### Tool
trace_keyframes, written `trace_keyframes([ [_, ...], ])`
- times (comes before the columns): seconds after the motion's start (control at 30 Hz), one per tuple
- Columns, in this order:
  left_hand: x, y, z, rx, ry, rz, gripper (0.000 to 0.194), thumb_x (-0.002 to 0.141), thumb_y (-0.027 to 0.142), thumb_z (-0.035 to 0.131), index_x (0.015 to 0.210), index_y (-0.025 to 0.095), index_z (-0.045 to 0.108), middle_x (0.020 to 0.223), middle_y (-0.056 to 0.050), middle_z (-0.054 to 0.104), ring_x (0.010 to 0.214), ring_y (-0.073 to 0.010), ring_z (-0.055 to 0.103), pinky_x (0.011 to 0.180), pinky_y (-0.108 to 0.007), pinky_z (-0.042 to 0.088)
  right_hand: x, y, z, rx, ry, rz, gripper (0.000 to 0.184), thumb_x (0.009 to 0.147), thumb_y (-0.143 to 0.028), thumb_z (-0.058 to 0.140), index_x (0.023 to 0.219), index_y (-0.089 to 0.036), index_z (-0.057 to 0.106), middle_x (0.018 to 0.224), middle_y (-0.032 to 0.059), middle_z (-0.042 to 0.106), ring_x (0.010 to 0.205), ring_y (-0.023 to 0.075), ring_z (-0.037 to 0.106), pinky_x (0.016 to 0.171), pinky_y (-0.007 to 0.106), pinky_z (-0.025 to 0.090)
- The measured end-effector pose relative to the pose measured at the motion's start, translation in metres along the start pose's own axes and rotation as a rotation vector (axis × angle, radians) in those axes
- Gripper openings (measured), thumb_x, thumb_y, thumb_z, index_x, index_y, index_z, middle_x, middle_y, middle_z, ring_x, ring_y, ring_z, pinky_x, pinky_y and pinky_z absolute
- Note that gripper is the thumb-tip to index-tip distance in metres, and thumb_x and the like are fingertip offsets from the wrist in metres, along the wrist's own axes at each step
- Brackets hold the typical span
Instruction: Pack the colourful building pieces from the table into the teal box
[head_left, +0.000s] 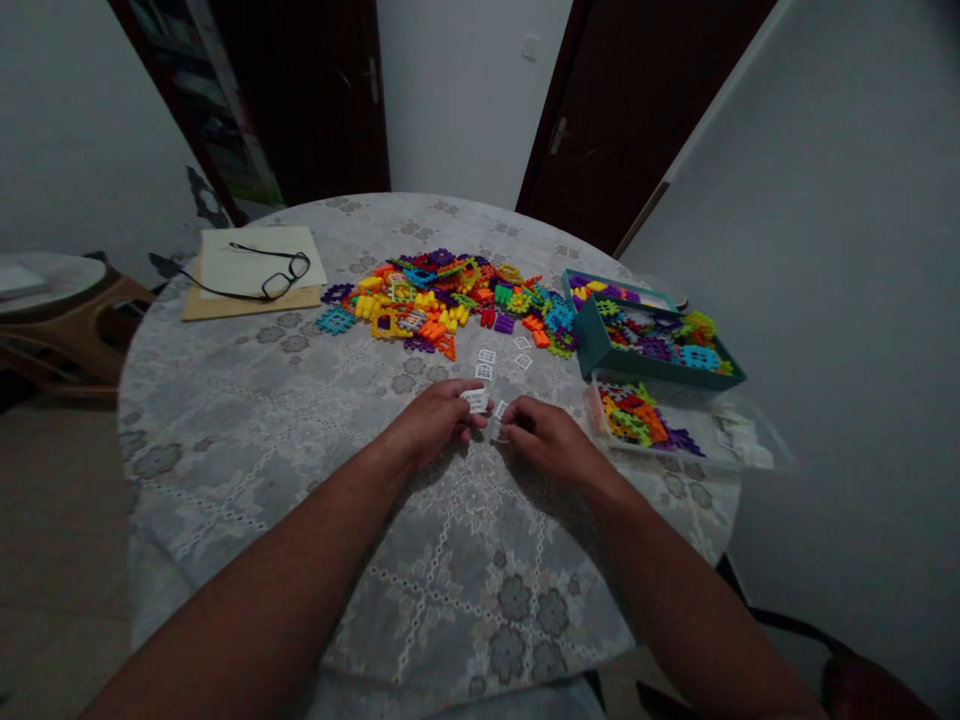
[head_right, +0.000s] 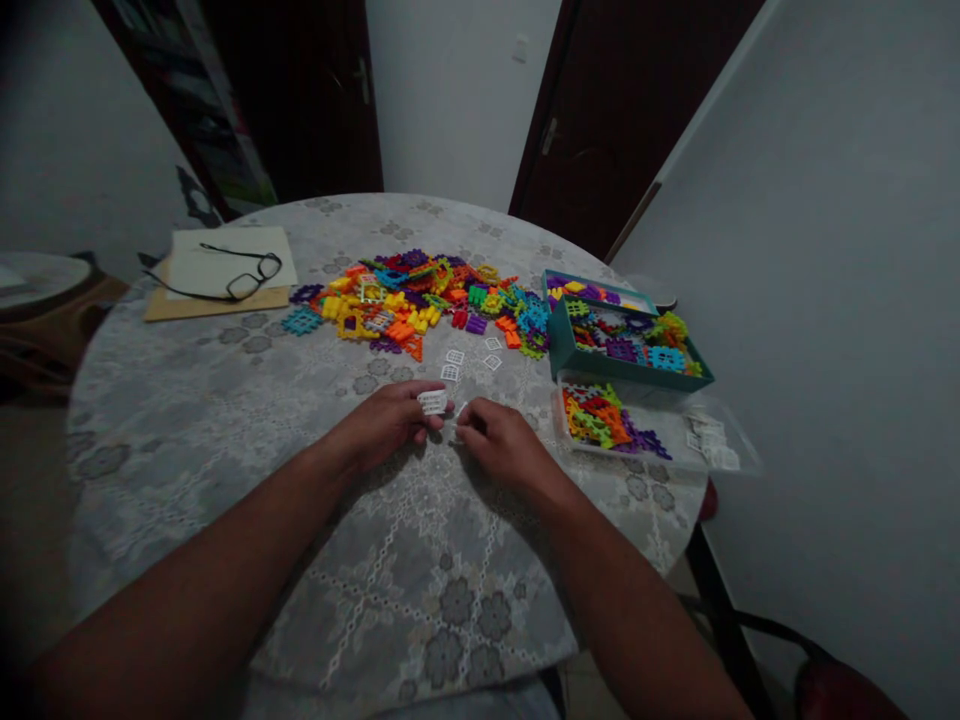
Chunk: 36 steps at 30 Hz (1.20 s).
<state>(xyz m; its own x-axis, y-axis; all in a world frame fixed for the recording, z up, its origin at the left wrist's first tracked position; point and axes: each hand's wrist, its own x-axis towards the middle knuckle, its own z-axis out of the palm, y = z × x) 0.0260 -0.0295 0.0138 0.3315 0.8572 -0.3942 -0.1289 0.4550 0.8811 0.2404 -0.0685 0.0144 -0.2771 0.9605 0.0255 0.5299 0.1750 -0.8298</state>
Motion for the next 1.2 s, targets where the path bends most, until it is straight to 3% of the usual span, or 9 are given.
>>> trace_keyframes([
  [0.13, -0.003, 0.001, 0.001, 0.078, -0.038, -0.009, 0.071, 0.08, 0.006, 0.063, 0.151, 0.011, 0.062, 0.093, -0.011, 0.078, 0.074, -0.0172, 0.069, 0.058, -0.024, 0.046, 0.009, 0.005, 0.003, 0.354, 0.213, 0.106, 0.019, 0.092, -0.044, 0.072, 0.098, -0.025, 0.069, 0.077, 0.0, 0.071, 0.068, 0.0186, 0.065, 0.067, 0.033, 0.052],
  [0.23, -0.004, 0.0, 0.003, 0.134, -0.077, -0.003, 0.076, 0.077, 0.007, 0.066, 0.152, 0.012, 0.062, 0.088, -0.008, 0.078, 0.07, -0.0167, 0.067, 0.059, -0.025, 0.045, 0.011, 0.006, 0.007, 0.423, 0.254, 0.124, 0.024, 0.089, -0.046, 0.077, 0.097, -0.024, 0.072, 0.075, 0.0003, 0.071, 0.065, 0.0184, 0.065, 0.064, 0.033, 0.052],
  [0.37, -0.005, -0.007, 0.006, 0.183, -0.114, 0.045, 0.077, 0.078, 0.011, 0.069, 0.155, 0.012, 0.06, 0.085, -0.006, 0.077, 0.061, -0.0132, 0.06, 0.059, -0.025, 0.044, 0.01, 0.005, 0.018, 0.32, 0.25, 0.082, 0.021, 0.09, -0.044, 0.077, 0.095, -0.024, 0.075, 0.079, 0.0017, 0.073, 0.07, 0.0187, 0.065, 0.066, 0.033, 0.051],
  [0.53, -0.006, -0.01, 0.008, 0.207, -0.19, 0.118, 0.056, 0.087, 0.017, 0.064, 0.142, 0.013, 0.069, 0.082, -0.004, 0.073, 0.057, -0.0111, 0.053, 0.057, -0.024, 0.041, 0.012, 0.005, 0.027, 0.092, 0.278, -0.011, 0.018, 0.097, -0.041, 0.07, 0.096, -0.025, 0.077, 0.093, 0.0043, 0.076, 0.081, 0.0206, 0.069, 0.077, 0.036, 0.054],
  [0.7, -0.007, 0.0, 0.006, 0.168, -0.039, 0.059, 0.062, 0.088, 0.011, 0.058, 0.15, 0.014, 0.063, 0.081, -0.005, 0.075, 0.057, -0.0129, 0.056, 0.057, -0.025, 0.043, 0.017, 0.016, 0.015, -0.178, 0.361, -0.099, 0.022, 0.101, -0.035, 0.061, 0.112, -0.023, 0.076, 0.107, 0.0088, 0.074, 0.095, 0.024, 0.069, 0.088, 0.039, 0.055],
  [0.87, -0.007, 0.008, 0.005, 0.094, 0.047, 0.051, 0.064, 0.085, 0.006, 0.055, 0.149, 0.011, 0.062, 0.095, -0.011, 0.08, 0.058, -0.0125, 0.057, 0.056, -0.025, 0.042, 0.014, 0.024, 0.009, -0.518, 0.222, -0.015, 0.022, 0.096, -0.035, 0.073, 0.112, -0.021, 0.074, 0.112, 0.0106, 0.066, 0.103, 0.026, 0.065, 0.092, 0.038, 0.051],
  [1.07, -0.005, 0.003, 0.003, 0.084, 0.021, 0.047, 0.07, 0.08, 0.006, 0.06, 0.15, 0.012, 0.062, 0.088, -0.009, 0.078, 0.057, -0.013, 0.057, 0.056, -0.025, 0.042, 0.019, 0.02, 0.011, -0.513, 0.169, 0.057, 0.015, 0.094, -0.03, 0.075, 0.104, -0.021, 0.068, 0.104, 0.005, 0.064, 0.099, 0.0223, 0.061, 0.088, 0.033, 0.046],
  [1.2, -0.002, 0.001, 0.001, 0.065, 0.013, 0.032, 0.072, 0.079, 0.005, 0.058, 0.15, 0.011, 0.061, 0.092, -0.01, 0.079, 0.059, -0.0129, 0.059, 0.054, -0.024, 0.041, 0.021, 0.021, 0.012, -0.402, 0.184, 0.013, 0.013, 0.089, -0.025, 0.072, 0.099, -0.022, 0.066, 0.099, 0.0034, 0.065, 0.093, 0.0215, 0.06, 0.084, 0.033, 0.045],
])
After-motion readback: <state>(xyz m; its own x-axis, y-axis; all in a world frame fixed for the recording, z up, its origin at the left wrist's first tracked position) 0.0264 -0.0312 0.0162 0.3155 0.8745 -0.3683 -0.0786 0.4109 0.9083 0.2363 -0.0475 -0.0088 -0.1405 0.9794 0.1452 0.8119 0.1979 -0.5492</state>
